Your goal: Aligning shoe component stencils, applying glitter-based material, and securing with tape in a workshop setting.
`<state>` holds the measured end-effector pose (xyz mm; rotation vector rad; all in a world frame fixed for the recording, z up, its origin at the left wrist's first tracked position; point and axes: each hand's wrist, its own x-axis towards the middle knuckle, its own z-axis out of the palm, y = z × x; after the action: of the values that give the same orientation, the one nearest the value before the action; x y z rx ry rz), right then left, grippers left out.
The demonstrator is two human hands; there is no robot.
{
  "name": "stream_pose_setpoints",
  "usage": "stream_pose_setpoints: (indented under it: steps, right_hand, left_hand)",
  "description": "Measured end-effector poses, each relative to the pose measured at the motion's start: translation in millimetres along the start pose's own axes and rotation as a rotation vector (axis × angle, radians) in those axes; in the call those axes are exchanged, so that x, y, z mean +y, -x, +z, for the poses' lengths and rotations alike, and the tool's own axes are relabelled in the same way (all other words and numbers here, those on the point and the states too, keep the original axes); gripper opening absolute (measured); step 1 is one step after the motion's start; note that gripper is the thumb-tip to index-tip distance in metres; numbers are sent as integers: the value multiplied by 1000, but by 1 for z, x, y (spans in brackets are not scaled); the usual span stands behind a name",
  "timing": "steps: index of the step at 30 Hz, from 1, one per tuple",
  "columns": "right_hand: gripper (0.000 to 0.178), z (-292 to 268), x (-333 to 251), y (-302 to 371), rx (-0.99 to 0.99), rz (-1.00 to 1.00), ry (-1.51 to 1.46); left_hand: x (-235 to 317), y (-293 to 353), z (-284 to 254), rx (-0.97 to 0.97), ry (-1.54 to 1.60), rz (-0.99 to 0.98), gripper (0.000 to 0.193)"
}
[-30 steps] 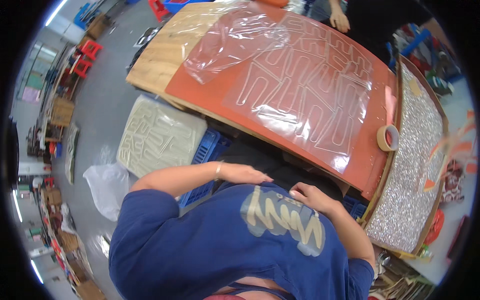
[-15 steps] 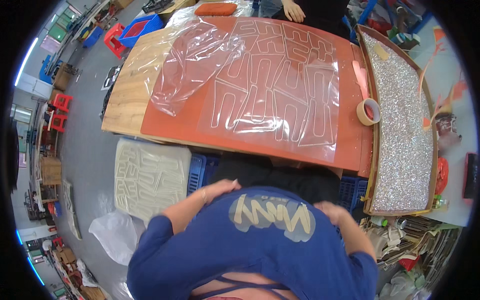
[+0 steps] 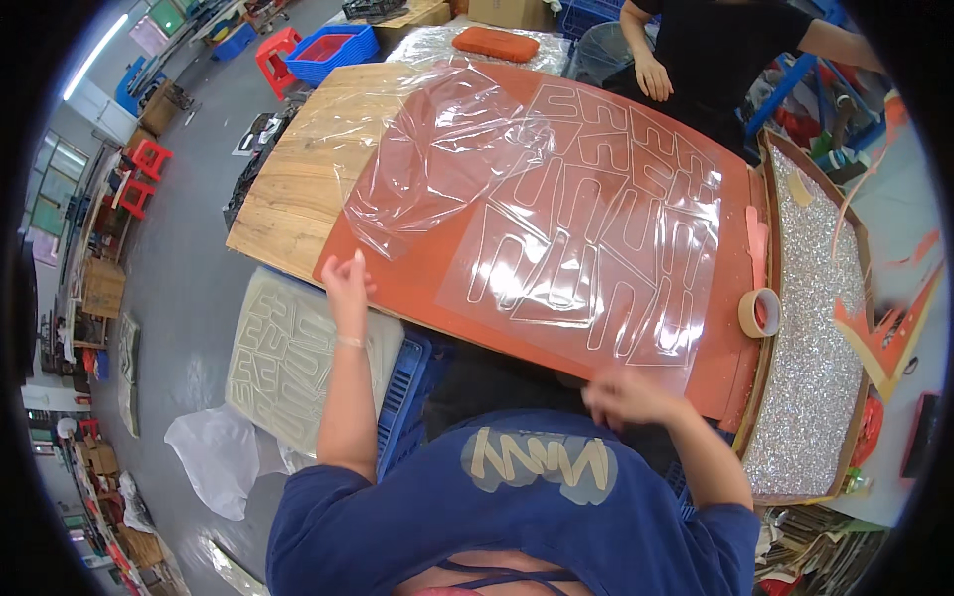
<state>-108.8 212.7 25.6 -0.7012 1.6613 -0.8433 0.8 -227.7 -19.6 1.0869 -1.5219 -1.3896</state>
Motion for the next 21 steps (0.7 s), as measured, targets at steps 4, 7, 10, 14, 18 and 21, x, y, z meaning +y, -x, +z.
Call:
stream_pose_setpoints:
  steps: [4,7,10,14,18,21]
  right_hand:
    - [27,-86,-59,-143,647,-184,22]
    - [34,-160,-77,-233,1037,-243,223]
    - [51,-202,-91,-280,1213,57,496]
    - [56,-222,-108,-306,1066,196,609]
    - [45,-246,-127,-342,968,35,467]
    - [33,-260,-145,-366,818,-201,197]
  left_hand:
    - [15,-55,21,-82,-211,-238,75]
    - [10,-64,24,-137,-392,-206,78]
    - [6,-66,21,-147,-439,-184,64]
    - [6,-71,21,-279,-483,-144,45]
    - [5,-77,24,-261,-671,-154,35]
    - [8,-88,16,-368,-384,-371,24]
